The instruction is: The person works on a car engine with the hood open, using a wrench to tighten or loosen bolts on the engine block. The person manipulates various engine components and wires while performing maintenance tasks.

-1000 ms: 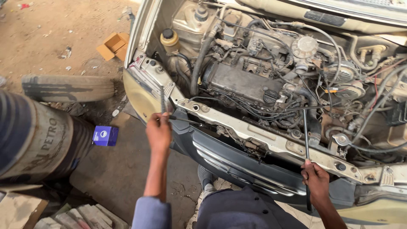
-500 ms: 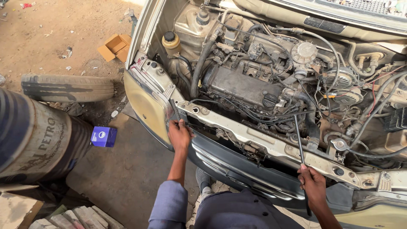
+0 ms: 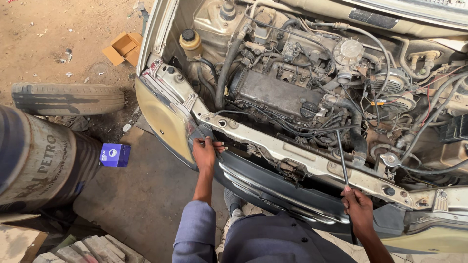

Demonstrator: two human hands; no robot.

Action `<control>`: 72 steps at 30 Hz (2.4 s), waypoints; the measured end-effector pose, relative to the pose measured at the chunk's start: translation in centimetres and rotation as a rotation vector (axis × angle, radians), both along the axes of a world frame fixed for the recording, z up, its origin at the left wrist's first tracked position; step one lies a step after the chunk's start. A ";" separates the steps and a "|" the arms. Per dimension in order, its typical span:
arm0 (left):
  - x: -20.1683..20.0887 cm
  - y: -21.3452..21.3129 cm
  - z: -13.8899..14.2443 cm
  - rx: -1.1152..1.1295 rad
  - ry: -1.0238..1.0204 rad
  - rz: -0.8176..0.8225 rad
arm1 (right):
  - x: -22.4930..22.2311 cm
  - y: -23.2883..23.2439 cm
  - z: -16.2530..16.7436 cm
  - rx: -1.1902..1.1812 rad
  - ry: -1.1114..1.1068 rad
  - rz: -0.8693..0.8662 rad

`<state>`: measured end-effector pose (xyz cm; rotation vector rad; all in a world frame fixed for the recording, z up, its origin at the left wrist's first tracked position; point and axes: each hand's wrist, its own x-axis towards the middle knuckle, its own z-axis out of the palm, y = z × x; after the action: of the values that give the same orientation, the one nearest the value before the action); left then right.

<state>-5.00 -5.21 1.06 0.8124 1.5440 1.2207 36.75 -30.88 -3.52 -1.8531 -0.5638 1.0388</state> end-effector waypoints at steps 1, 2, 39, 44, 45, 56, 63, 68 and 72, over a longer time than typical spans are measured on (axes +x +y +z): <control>-0.1 0.1 -0.1 0.005 -0.073 0.015 | -0.1 0.0 0.0 0.003 0.002 0.001; -0.2 0.2 -0.3 0.011 -0.148 0.030 | -0.2 0.1 0.0 0.007 0.002 0.000; 1.4 0.2 -5.1 -0.152 0.691 -0.098 | -0.5 -1.3 0.8 -0.045 -0.062 -0.002; 0.4 0.3 -3.3 -0.254 0.746 -0.231 | -0.7 -1.5 0.6 -0.040 -0.069 -0.020; 0.5 0.1 -3.0 -0.254 0.797 -0.243 | -0.7 -1.8 0.7 -0.049 -0.080 -0.021; -1.3 0.4 -1.5 -0.359 0.823 -0.330 | -1.6 -2.5 1.5 -0.037 -0.091 -0.066; -2.2 -0.2 0.5 -0.096 0.808 -0.157 | -2.3 -2.6 3.6 0.007 -0.031 -0.174; 0.4 -0.7 3.8 0.158 0.433 -0.371 | -2.6 -2.0 5.5 0.246 0.147 -0.309; 6.1 0.1 6.5 0.340 0.237 -0.618 | -2.1 -1.1 8.1 0.378 0.179 -0.288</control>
<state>1.09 -5.07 7.54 1.5676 1.1319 0.9472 34.66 -32.01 4.60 -1.4414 -0.3449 0.8292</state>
